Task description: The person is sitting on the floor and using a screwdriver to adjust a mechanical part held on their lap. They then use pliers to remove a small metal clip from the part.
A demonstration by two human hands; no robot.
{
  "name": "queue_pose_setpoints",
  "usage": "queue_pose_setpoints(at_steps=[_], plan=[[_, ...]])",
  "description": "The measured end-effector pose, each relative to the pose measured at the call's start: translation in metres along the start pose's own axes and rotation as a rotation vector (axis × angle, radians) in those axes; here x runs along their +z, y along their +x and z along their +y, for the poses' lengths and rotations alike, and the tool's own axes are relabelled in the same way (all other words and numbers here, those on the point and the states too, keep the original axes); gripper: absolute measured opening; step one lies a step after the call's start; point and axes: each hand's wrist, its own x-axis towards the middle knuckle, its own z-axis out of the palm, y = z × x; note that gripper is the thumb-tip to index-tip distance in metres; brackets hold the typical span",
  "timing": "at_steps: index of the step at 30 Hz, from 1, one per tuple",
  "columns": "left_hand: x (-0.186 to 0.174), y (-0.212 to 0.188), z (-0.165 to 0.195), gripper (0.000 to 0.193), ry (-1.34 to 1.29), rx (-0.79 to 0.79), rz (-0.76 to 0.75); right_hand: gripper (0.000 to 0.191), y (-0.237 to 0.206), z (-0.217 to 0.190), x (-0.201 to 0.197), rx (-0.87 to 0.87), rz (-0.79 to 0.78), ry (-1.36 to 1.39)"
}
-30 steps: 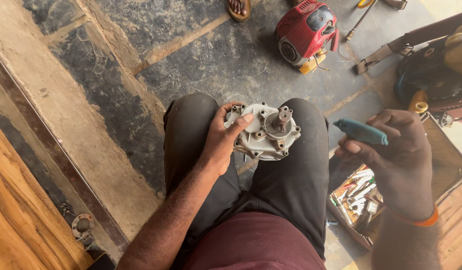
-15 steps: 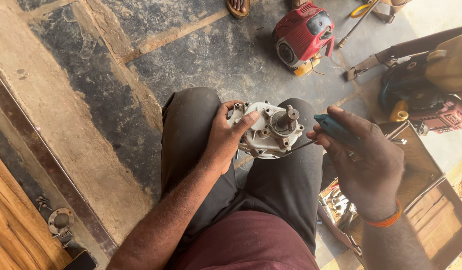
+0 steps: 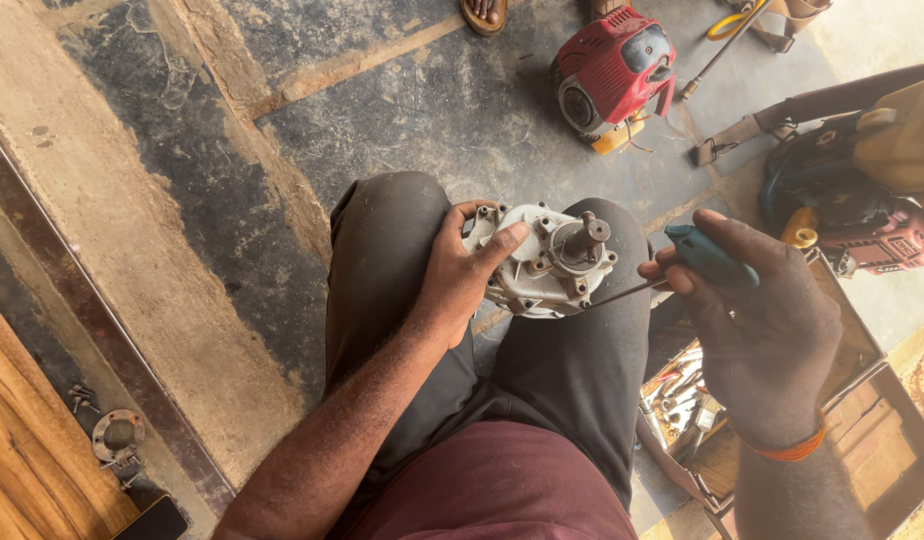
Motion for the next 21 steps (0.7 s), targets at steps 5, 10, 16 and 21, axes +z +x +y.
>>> queue_pose_setpoints(at_steps=[5, 10, 16, 21], plan=[[-0.001, -0.001, -0.001, 0.08, 0.012, 0.0, -0.016, 0.037, 0.003, -0.002, 0.002, -0.031, -0.002, -0.097], [0.0, -0.002, 0.002, 0.08, 0.02, -0.009, -0.012, 0.037, 0.015, -0.023, 0.006, -0.125, 0.004, -0.293], [0.008, -0.008, 0.006, 0.073, -0.051, 0.013, 0.022, 0.024, 0.023, -0.054, 0.013, -0.343, -0.054, -1.144], [0.016, -0.011, 0.006, 0.067, -0.075, 0.019, 0.034, 0.044, 0.032, -0.054, 0.019, -0.382, -0.064, -1.319]])
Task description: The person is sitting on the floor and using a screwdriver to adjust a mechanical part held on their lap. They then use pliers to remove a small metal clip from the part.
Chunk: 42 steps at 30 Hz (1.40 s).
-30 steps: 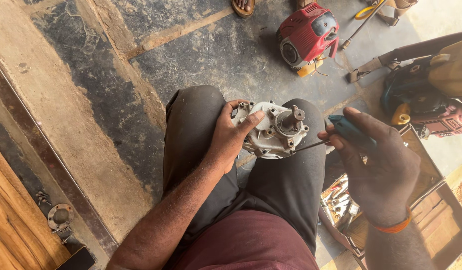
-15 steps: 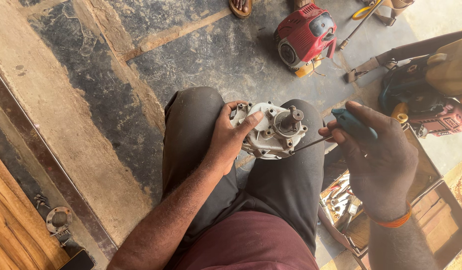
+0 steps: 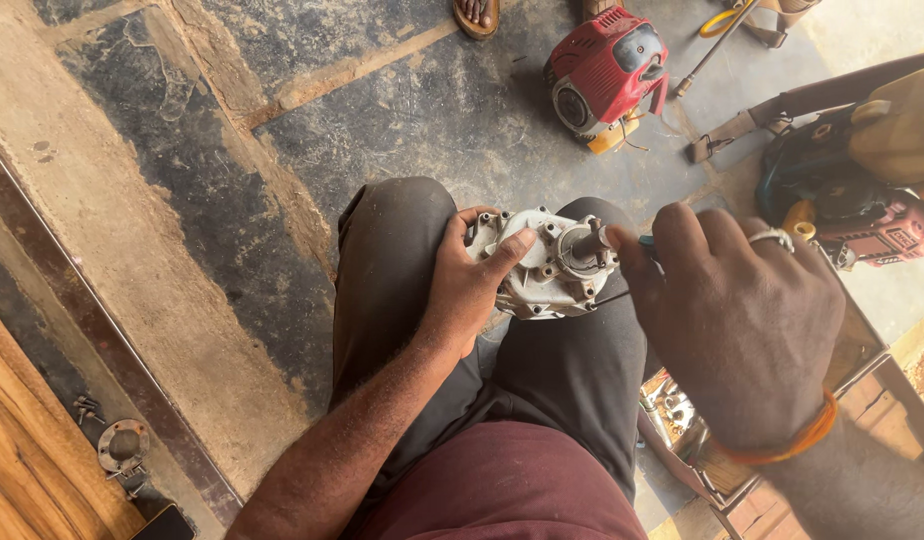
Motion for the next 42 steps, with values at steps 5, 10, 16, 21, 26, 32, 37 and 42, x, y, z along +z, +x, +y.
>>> queue_pose_setpoints(at_steps=[5, 10, 16, 21, 26, 32, 37, 42], plan=[[0.002, 0.004, 0.0, 0.065, 0.012, -0.004, 0.016, 0.044, 0.01, 0.011, 0.008, -0.046, 0.153, 0.082], [0.003, 0.006, -0.001, 0.065, 0.008, 0.008, 0.021, 0.036, 0.004, 0.002, 0.012, 0.032, 0.153, 0.017], [0.002, 0.011, 0.006, 0.069, 0.077, -0.078, 0.003, 0.035, 0.007, 0.023, 0.019, -0.192, 0.229, 0.167], [-0.001, 0.014, 0.007, 0.078, 0.147, -0.087, -0.009, 0.025, 0.019, 0.043, 0.021, -0.425, 0.288, 0.266], [-0.001, 0.017, 0.009, 0.08, 0.107, -0.068, -0.102, 0.018, 0.024, 0.061, 0.031, -0.668, 0.32, 0.421], [-0.006, 0.036, 0.026, 0.085, 0.118, -0.049, -0.322, 0.024, 0.047, 0.065, 0.035, -0.997, 0.51, 0.631], [-0.005, 0.035, 0.025, 0.085, 0.12, -0.119, -0.206, 0.06, 0.049, 0.045, 0.017, -0.683, 0.453, 0.536], [0.002, 0.031, 0.02, 0.079, 0.079, -0.042, -0.116, 0.079, -0.016, 0.015, 0.034, -0.093, 0.337, 0.888]])
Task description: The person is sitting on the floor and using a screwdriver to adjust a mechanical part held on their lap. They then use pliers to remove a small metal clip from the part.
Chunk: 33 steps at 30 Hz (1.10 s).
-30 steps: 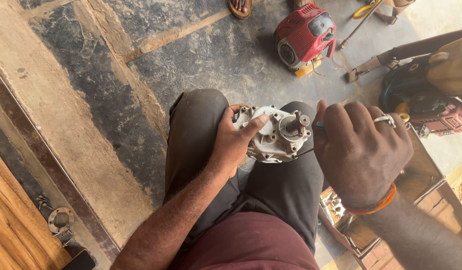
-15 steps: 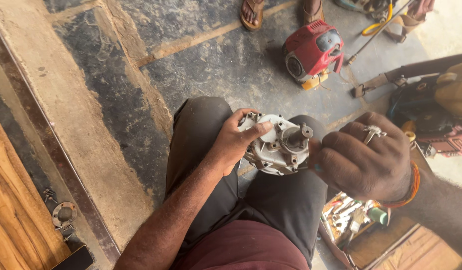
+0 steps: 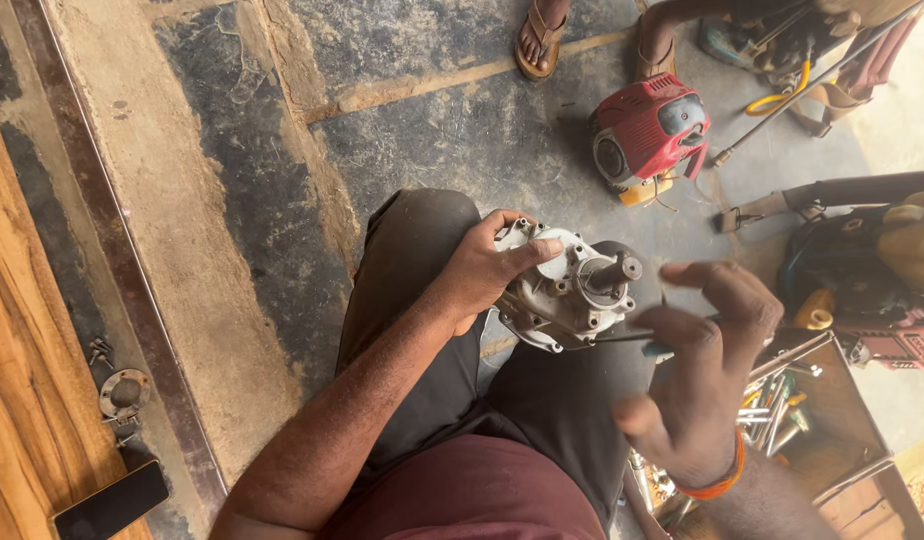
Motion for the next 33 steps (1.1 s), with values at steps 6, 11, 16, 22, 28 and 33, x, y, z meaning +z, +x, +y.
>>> queue_pose_setpoints(at_steps=[6, 11, 16, 22, 28, 33], plan=[[-0.005, 0.0, 0.007, 0.077, 0.031, -0.057, -0.142, 0.057, 0.001, 0.046, -0.015, 0.029, -0.246, 0.679], [-0.001, -0.003, 0.004, 0.078, 0.028, -0.061, -0.07, 0.029, 0.016, 0.029, -0.046, 0.398, -0.465, 0.293], [-0.001, -0.002, 0.0, 0.083, 0.069, -0.093, -0.007, 0.047, 0.03, 0.004, -0.069, 0.603, -0.632, -0.402], [-0.004, 0.0, -0.005, 0.082, 0.075, -0.052, -0.028, 0.042, 0.062, 0.025, -0.077, -0.298, -0.587, -0.025], [-0.005, 0.003, -0.004, 0.085, 0.122, -0.02, 0.007, 0.032, 0.024, 0.018, -0.076, 0.045, -0.607, -0.287], [-0.005, 0.004, -0.001, 0.089, 0.127, -0.124, 0.016, 0.027, 0.018, 0.011, -0.07, 0.298, -0.597, -0.294]])
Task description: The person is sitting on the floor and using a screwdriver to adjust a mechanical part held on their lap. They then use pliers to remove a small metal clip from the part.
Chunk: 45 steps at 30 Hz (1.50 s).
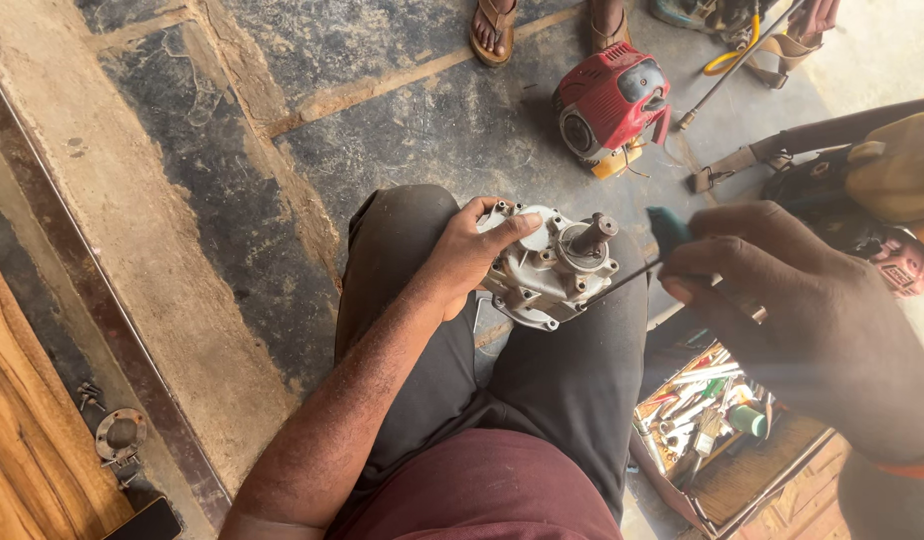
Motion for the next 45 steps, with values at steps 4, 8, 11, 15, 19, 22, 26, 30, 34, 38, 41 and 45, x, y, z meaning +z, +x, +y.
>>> queue_pose_setpoints(at_steps=[4, 8, 11, 15, 19, 22, 26, 30, 34, 38, 41, 45], plan=[[0.002, -0.002, -0.001, 0.087, 0.0, 0.022, -0.01, 0.039, 0.012, -0.002, -0.011, -0.234, 0.046, 0.04], [0.004, -0.001, 0.0, 0.085, -0.01, 0.021, -0.014, 0.035, 0.024, 0.005, -0.012, -0.52, 0.081, 0.208], [0.003, 0.0, 0.001, 0.084, -0.026, 0.002, -0.009, 0.037, 0.02, 0.01, 0.0, -0.347, 0.114, 0.421], [0.002, 0.004, 0.001, 0.085, -0.022, 0.005, 0.007, 0.044, 0.007, 0.015, 0.007, -0.023, 0.174, 0.724], [0.001, 0.005, -0.002, 0.088, -0.008, -0.009, 0.005, 0.073, 0.003, 0.004, 0.029, 0.015, 0.25, 1.163], [0.002, 0.004, -0.006, 0.09, 0.036, 0.082, 0.035, 0.072, -0.001, -0.002, 0.044, -0.011, 0.35, 1.258], [0.004, 0.004, -0.007, 0.094, -0.004, 0.027, -0.003, 0.055, -0.012, 0.01, 0.03, 0.136, 0.192, 0.79], [0.006, 0.005, -0.007, 0.09, 0.009, 0.017, 0.015, 0.042, 0.002, 0.022, 0.015, 0.055, 0.06, 0.329], [0.006, 0.005, -0.007, 0.084, -0.024, 0.095, -0.01, 0.027, 0.02, 0.013, 0.008, -0.225, 0.16, 0.377], [0.004, 0.005, -0.004, 0.082, -0.025, 0.056, 0.008, 0.027, 0.018, 0.004, 0.005, -0.022, 0.237, 0.397], [0.002, 0.004, -0.001, 0.083, -0.008, 0.032, 0.02, 0.075, 0.018, 0.012, 0.0, 0.133, -0.035, 0.252], [0.002, 0.003, -0.002, 0.086, -0.018, 0.031, 0.016, 0.04, 0.021, 0.024, 0.003, -0.113, -0.007, 0.074]])
